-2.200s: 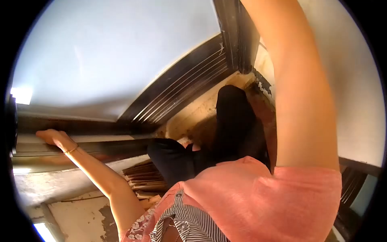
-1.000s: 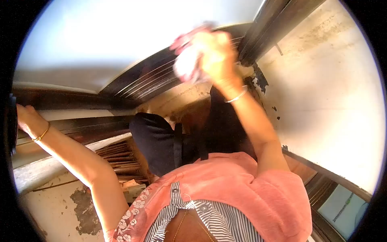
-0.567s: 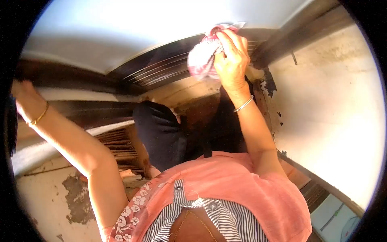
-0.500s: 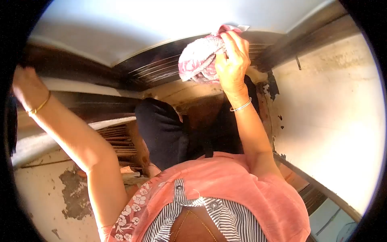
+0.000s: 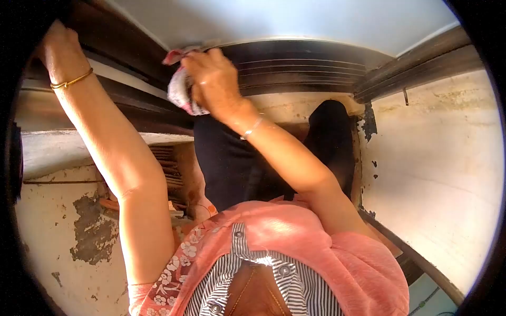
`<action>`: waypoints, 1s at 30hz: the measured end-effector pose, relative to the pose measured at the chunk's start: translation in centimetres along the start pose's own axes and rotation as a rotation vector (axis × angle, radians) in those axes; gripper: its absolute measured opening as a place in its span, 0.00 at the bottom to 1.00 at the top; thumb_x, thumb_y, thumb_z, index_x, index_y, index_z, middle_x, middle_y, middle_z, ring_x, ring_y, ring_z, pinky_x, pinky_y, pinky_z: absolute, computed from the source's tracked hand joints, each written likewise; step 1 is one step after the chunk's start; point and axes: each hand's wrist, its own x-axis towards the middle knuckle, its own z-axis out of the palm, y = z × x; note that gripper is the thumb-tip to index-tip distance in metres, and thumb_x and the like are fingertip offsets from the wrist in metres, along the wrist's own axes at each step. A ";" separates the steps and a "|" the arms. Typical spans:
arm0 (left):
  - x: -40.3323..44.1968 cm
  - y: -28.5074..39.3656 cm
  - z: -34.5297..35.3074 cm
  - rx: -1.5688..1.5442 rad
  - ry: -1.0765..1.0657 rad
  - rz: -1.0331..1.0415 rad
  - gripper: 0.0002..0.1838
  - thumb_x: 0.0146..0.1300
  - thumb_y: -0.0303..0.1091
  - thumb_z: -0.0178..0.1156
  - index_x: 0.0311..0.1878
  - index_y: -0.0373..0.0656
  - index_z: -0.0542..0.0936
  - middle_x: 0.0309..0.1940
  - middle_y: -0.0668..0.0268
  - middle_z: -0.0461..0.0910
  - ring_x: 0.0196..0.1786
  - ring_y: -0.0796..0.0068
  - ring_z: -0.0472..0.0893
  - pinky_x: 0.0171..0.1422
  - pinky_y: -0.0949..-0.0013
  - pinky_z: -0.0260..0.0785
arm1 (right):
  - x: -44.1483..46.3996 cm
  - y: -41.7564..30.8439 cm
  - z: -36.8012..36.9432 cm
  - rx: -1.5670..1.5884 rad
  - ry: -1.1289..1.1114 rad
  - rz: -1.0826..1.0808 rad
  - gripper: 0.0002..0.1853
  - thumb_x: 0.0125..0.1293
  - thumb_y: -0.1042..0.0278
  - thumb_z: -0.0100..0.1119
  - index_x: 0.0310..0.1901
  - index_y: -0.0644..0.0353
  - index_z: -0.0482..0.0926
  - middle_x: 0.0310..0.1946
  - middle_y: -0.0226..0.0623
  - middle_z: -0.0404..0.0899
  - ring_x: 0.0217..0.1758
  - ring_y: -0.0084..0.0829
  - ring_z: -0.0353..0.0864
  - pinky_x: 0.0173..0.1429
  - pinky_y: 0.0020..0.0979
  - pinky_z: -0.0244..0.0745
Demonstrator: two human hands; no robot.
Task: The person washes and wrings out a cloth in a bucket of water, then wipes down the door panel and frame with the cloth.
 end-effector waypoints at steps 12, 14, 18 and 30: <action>3.6 -4.2 -2.2 0.014 -0.018 -0.093 0.36 0.76 0.56 0.30 0.76 0.39 0.47 0.77 0.57 0.39 0.78 0.60 0.44 0.81 0.65 0.33 | -3.0 7.4 -10.5 -0.198 -0.117 -0.050 0.16 0.47 0.74 0.63 0.41 0.54 0.84 0.43 0.24 0.81 0.39 0.31 0.71 0.43 0.31 0.70; 4.0 -4.6 -1.0 0.048 0.121 -0.112 0.34 0.75 0.55 0.32 0.72 0.36 0.52 0.73 0.54 0.46 0.73 0.59 0.50 0.77 0.64 0.40 | -3.3 10.1 -15.6 -0.340 -0.062 0.000 0.15 0.48 0.76 0.63 0.40 0.54 0.84 0.40 0.25 0.81 0.39 0.30 0.72 0.45 0.30 0.72; 4.6 -4.9 -0.7 0.101 0.221 -0.130 0.32 0.73 0.52 0.37 0.64 0.29 0.62 0.65 0.49 0.60 0.63 0.57 0.62 0.70 0.63 0.54 | -1.6 14.8 -25.3 -0.357 0.160 0.058 0.16 0.51 0.78 0.61 0.43 0.54 0.84 0.42 0.33 0.83 0.38 0.37 0.77 0.47 0.34 0.75; 4.3 -3.7 -1.0 0.037 0.165 -0.006 0.33 0.73 0.47 0.39 0.62 0.21 0.68 0.64 0.41 0.69 0.59 0.55 0.72 0.68 0.60 0.64 | 1.4 20.7 -32.1 -0.677 0.574 -0.078 0.20 0.51 0.85 0.60 0.48 0.61 0.80 0.49 0.42 0.78 0.55 0.43 0.74 0.60 0.37 0.71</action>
